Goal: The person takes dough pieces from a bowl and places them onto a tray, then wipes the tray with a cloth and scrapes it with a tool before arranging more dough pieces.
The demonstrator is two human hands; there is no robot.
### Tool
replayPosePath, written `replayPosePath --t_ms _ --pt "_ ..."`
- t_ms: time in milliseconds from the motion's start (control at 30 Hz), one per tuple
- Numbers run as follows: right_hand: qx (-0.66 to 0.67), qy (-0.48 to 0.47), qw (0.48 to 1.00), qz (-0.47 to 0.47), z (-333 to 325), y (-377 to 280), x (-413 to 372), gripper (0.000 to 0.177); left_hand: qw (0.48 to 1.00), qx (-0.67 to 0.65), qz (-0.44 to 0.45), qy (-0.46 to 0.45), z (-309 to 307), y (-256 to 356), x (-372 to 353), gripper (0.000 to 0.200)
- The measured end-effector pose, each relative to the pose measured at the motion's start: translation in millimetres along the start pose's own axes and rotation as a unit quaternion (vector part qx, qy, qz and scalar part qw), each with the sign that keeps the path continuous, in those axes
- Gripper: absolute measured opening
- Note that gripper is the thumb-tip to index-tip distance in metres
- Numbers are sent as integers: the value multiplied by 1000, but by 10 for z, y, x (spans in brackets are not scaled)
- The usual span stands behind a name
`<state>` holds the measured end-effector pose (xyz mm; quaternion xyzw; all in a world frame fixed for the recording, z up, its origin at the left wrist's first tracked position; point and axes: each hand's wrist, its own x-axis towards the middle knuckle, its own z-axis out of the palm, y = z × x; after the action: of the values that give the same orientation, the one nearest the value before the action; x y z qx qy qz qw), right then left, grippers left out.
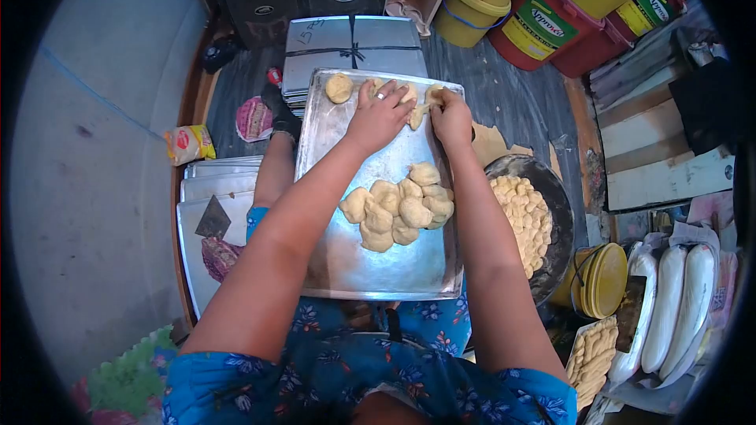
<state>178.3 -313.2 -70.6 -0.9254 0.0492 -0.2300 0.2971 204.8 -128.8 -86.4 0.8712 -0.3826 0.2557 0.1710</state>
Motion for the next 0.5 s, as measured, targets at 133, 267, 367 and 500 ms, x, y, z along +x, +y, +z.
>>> replayPosePath --t_ms 133,267,367,500 --pt "-58 -2 998 -22 88 20 -75 32 1000 -2 -12 -14 -41 14 3 33" --pt "-25 21 998 -44 108 -27 -205 41 999 -29 -18 -23 -84 52 -3 38" --pt "-52 -20 998 -14 63 -41 -226 49 999 -40 22 -27 -170 97 -1 39" --pt "-103 -37 993 -30 119 101 -170 48 995 -31 48 -81 -183 102 -7 32"
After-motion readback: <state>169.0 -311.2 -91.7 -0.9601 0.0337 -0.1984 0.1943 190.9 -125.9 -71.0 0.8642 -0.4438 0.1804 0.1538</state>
